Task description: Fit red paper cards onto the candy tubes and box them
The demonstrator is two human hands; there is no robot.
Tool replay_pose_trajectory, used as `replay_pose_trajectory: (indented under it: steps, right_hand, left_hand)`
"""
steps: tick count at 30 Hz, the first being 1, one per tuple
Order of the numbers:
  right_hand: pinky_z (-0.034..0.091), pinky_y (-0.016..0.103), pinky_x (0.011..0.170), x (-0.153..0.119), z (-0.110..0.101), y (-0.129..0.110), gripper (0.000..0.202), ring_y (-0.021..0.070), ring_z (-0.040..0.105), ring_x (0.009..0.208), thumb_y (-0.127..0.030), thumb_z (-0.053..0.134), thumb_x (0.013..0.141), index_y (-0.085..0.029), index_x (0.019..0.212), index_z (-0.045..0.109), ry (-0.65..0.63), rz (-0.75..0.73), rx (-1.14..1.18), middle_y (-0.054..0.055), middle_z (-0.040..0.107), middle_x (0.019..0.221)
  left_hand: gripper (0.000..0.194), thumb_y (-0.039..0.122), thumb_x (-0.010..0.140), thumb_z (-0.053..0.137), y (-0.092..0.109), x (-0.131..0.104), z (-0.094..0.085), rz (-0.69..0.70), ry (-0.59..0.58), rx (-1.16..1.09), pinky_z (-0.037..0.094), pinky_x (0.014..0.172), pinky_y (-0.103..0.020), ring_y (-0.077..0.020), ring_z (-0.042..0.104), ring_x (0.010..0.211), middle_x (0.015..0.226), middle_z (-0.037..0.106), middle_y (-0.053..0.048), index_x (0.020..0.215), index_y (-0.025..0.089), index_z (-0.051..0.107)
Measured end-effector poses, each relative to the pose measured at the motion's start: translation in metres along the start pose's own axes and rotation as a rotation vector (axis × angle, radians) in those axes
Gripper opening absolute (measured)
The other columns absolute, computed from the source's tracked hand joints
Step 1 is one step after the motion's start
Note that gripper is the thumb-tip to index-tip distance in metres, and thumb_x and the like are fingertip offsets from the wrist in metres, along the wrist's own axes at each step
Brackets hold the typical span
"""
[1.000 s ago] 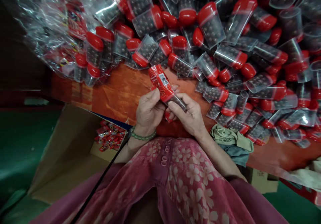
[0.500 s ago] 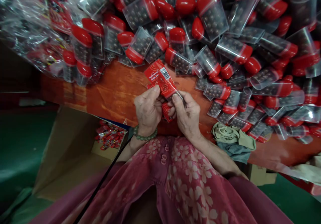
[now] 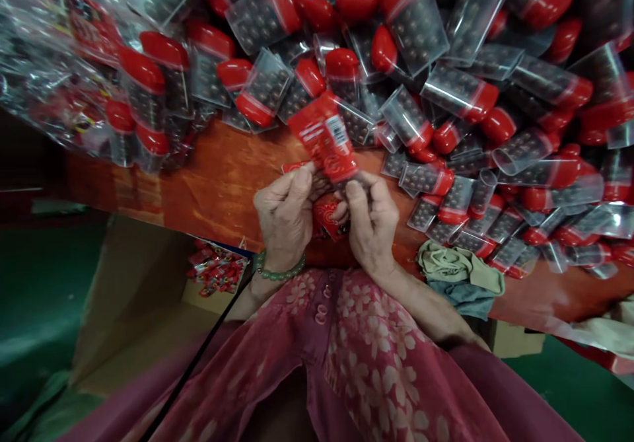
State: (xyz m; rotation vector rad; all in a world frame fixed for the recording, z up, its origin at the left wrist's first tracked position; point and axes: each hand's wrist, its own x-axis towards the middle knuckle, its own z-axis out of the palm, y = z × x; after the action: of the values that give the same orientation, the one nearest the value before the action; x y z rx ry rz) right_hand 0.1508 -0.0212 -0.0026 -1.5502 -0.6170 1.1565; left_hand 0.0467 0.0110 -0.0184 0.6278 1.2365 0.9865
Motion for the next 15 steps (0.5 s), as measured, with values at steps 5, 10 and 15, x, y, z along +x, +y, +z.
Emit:
replay_pose_trajectory:
  steps: [5,10,15]
  right_hand:
    - [0.051,0.022,0.051,0.003,-0.003,-0.004,0.031,0.0075,0.061,0.052,-0.058,0.062,0.094,-0.027,0.098,0.059,-0.072,0.01,0.029,-0.005,0.067,0.076]
    - [0.052,0.023,0.052,0.007,-0.007,-0.002,0.032,0.0085,0.061,0.052,-0.058,0.066,0.092,-0.027,0.098,0.063,-0.127,0.02,0.082,-0.005,0.068,0.075]
    - [0.05,0.023,0.05,0.008,-0.008,-0.005,0.035,0.0091,0.06,0.051,-0.058,0.07,0.089,-0.024,0.096,0.065,-0.195,0.074,0.054,-0.004,0.07,0.073]
  left_hand:
    - [0.04,0.06,0.085,0.073,0.005,0.001,0.0,0.086,-0.041,0.024,0.062,0.086,-0.033,-0.0216,0.075,0.094,0.085,0.078,-0.003,0.089,0.021,0.079]
    - [0.046,0.065,0.085,0.071,0.019,0.01,-0.003,0.097,-0.122,-0.105,0.062,0.08,-0.029,-0.0157,0.073,0.081,0.088,0.078,-0.003,0.099,0.021,0.077]
    - [0.043,0.062,0.081,0.076,0.021,0.02,-0.007,0.079,-0.204,0.021,0.058,0.067,-0.025,-0.014,0.068,0.071,0.071,0.07,0.001,0.076,0.019,0.072]
